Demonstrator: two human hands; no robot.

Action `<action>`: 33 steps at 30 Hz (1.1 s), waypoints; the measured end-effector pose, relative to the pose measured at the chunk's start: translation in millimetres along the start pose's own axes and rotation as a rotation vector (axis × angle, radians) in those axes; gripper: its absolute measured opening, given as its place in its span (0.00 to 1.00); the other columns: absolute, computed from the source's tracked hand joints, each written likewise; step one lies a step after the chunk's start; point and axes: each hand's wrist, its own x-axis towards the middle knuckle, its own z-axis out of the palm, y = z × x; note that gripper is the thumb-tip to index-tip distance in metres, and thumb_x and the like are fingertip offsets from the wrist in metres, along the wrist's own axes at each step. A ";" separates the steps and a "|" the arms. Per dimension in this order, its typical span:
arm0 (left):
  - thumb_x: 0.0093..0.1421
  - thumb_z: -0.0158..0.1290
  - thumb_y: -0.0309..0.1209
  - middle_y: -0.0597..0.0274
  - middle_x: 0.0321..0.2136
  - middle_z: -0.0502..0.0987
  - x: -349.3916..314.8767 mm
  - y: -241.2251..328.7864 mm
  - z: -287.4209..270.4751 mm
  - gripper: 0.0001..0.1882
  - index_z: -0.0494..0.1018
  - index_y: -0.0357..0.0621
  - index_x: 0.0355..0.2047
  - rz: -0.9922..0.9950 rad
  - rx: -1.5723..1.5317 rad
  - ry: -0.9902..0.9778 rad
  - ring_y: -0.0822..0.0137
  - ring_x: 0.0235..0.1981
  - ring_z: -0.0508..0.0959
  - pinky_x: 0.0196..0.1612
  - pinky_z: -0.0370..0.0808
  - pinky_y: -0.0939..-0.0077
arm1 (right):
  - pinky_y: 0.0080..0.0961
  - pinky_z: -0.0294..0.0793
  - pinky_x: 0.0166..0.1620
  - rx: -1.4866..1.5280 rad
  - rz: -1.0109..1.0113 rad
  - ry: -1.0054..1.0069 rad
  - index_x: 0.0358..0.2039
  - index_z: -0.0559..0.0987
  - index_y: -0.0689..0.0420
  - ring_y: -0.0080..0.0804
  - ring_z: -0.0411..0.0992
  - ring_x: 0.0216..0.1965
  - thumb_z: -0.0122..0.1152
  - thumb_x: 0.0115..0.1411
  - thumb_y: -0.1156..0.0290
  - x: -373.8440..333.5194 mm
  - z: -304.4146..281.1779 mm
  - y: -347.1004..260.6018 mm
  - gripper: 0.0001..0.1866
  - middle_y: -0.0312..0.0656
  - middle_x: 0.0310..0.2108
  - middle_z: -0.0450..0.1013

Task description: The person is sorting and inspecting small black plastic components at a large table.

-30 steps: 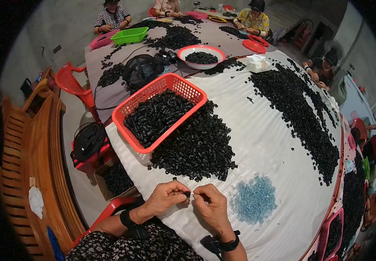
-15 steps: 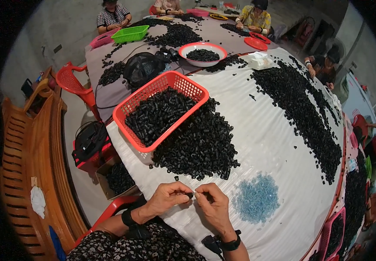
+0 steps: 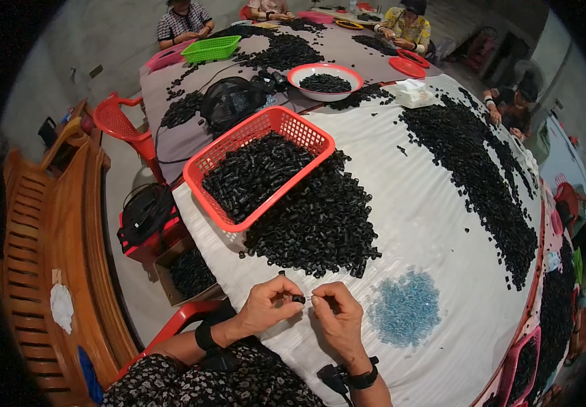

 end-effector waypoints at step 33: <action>0.56 0.56 0.24 0.66 0.31 0.76 -0.7 1.3 -5.9 0.10 0.74 0.35 0.38 -0.211 -0.142 -0.097 0.78 0.32 0.74 0.35 0.73 0.84 | 0.14 0.66 0.31 0.004 0.057 -0.003 0.32 0.74 0.62 0.16 0.65 0.27 0.59 0.57 0.74 -1.8 -1.9 -0.7 0.05 0.33 0.28 0.70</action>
